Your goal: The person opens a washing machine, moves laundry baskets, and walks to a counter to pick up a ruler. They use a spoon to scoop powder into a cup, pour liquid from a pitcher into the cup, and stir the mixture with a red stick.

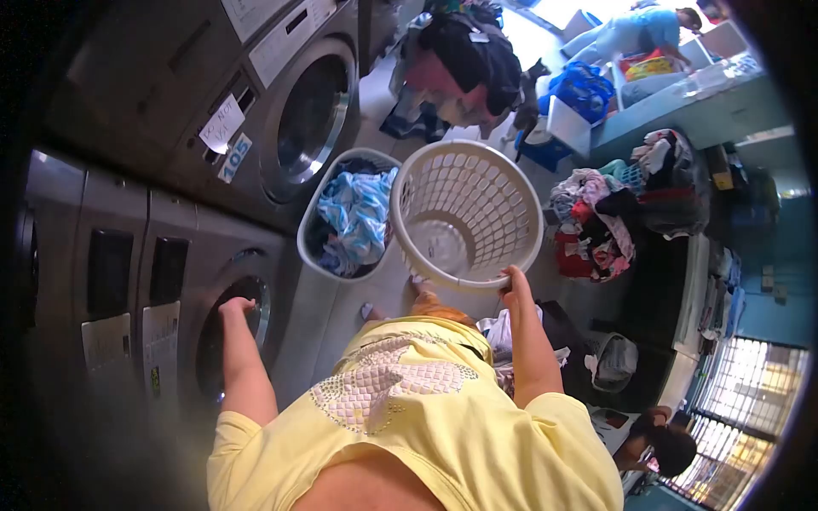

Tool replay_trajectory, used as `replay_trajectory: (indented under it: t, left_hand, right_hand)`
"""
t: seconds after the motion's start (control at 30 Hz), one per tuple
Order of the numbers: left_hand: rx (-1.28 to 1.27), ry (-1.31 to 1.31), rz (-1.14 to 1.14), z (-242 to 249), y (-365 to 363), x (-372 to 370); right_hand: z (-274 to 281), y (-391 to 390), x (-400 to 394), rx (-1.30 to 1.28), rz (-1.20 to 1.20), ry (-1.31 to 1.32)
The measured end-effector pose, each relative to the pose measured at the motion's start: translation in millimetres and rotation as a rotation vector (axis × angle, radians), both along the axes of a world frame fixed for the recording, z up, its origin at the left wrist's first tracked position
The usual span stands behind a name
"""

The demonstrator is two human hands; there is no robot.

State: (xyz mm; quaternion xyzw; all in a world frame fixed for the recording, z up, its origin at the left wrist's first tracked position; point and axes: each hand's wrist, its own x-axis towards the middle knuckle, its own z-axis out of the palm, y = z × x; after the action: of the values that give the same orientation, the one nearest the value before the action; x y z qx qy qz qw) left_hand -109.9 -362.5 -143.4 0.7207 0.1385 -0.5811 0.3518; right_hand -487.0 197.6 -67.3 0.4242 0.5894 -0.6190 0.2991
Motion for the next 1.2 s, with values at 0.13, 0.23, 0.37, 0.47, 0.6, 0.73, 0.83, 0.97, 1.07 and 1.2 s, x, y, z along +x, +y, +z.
replay_trajectory:
  t: [0.13,0.23,0.37,0.47,0.6,0.73,0.83,0.97,1.07,1.2]
  left_hand:
    - [-0.396,0.009,-0.634,-17,116,29]
    - [0.027,-0.138,-1.500,-3,232,46]
    - [0.184,0.062,-1.785,17,340,86]
    - [0.299,-0.110,-1.483,21,398,103]
    - [-0.048,-0.230,-0.858,38,419,52]
    - [-0.236,-0.090,-0.894,37,457,4]
    - [-0.466,-0.240,-0.848,-24,515,-3]
    - [-0.544,-0.425,-1.044,-54,558,45]
    - [-0.330,0.024,0.057,-17,594,76]
    - [-0.229,-0.138,0.279,3,657,110]
  right_hand:
    - [-21,-7,-11,-0.052,-0.089,0.031]
    - [-40,-6,-17,-0.066,-0.143,0.041]
    - [-53,16,-27,-0.122,-0.103,0.101]
    - [-41,34,-55,-0.085,-0.005,0.065]
    - [20,66,-124,-0.133,0.482,0.126]
    - [106,35,-192,-0.160,0.968,0.129]
    - [163,-26,-200,-0.205,1.235,0.112]
    - [185,-113,-163,-0.271,1.544,0.064]
    - [164,-170,-99,-0.289,1.720,0.047]
    - [140,-226,45,-0.339,1.948,0.047]
